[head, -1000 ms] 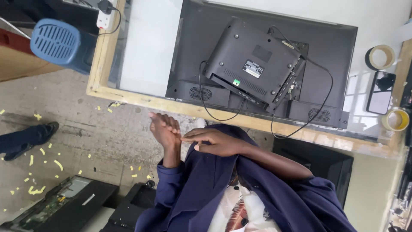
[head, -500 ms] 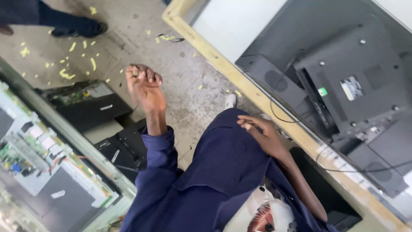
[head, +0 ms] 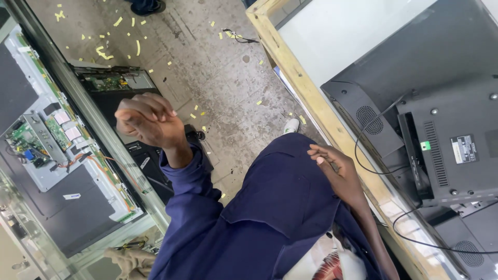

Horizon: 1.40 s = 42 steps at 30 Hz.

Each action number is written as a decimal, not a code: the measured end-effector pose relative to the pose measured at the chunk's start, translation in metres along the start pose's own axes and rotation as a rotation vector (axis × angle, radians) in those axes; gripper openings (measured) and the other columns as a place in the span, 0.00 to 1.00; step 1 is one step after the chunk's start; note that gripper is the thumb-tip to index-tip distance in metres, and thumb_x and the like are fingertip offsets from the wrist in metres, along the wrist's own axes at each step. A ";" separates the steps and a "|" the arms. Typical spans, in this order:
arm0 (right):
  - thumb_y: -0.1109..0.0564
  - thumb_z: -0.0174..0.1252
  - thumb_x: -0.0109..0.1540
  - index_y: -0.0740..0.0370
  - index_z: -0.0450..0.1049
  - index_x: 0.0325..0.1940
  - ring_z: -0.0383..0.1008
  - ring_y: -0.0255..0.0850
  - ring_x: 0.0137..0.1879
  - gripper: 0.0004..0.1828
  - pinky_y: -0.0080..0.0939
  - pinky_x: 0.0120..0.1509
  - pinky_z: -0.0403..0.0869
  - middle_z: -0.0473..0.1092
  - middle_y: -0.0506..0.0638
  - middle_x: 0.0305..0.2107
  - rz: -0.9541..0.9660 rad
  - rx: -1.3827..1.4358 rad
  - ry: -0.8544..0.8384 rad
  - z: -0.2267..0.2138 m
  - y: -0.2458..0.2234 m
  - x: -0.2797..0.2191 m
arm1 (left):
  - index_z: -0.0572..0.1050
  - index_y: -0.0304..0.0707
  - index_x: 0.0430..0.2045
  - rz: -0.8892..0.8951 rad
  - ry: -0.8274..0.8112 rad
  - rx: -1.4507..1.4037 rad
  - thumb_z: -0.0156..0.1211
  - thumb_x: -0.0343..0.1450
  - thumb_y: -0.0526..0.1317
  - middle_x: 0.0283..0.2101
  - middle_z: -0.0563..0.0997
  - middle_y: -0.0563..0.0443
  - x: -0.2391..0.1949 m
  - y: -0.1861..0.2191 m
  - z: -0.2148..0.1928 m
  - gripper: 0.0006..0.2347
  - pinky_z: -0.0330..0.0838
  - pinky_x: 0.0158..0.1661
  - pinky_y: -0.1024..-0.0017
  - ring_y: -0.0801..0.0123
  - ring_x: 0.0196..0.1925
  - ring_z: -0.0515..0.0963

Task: The person assembles a television by attaching a circuit board and a back cover to the main unit. They align the components, press them into place, and secure the back cover onto the TV chassis on a workbench.

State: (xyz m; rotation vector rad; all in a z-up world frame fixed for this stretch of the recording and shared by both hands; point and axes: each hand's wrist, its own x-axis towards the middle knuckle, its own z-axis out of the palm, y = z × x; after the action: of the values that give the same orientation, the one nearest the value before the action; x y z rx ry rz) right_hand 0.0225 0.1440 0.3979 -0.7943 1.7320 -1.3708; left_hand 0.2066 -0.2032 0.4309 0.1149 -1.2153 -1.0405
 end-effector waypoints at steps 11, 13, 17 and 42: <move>0.62 0.51 0.64 0.69 0.74 0.54 0.77 0.54 0.48 0.16 0.53 0.50 0.74 0.75 0.63 0.37 -0.008 -0.065 0.021 -0.001 -0.011 -0.002 | 0.59 0.36 0.46 -0.022 -0.132 0.199 0.46 0.77 0.40 0.34 0.62 0.48 0.026 0.011 0.041 0.09 0.68 0.29 0.73 0.71 0.30 0.63; 0.62 0.51 0.64 0.70 0.74 0.55 0.77 0.54 0.48 0.16 0.53 0.49 0.74 0.75 0.64 0.38 0.000 -0.063 0.018 -0.001 -0.013 -0.003 | 0.60 0.35 0.45 0.000 -0.173 0.189 0.48 0.76 0.39 0.38 0.61 0.47 0.024 -0.014 0.021 0.09 0.71 0.32 0.71 0.68 0.34 0.66; 0.59 0.50 0.64 0.65 0.73 0.56 0.76 0.47 0.50 0.18 0.47 0.54 0.73 0.75 0.58 0.42 0.076 -0.065 0.025 -0.001 -0.019 -0.007 | 0.65 0.38 0.45 -0.113 -0.256 0.648 0.40 0.76 0.45 0.45 0.64 0.47 0.011 -0.077 -0.003 0.11 0.67 0.48 0.64 0.64 0.48 0.66; 0.51 0.50 0.65 0.61 0.74 0.55 0.76 0.38 0.51 0.18 0.36 0.54 0.72 0.76 0.49 0.44 0.288 0.020 0.616 -0.054 0.016 -0.118 | 0.68 0.51 0.34 -0.845 -0.059 0.563 0.37 0.66 0.30 0.30 0.63 0.61 -0.057 -0.149 0.063 0.13 0.56 0.32 0.77 0.79 0.28 0.58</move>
State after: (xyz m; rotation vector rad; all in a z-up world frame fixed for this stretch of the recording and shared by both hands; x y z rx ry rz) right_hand 0.0358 0.2738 0.4110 -0.0859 2.1835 -1.5175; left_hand 0.0686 -0.2188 0.3290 1.1171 -1.5253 -1.3810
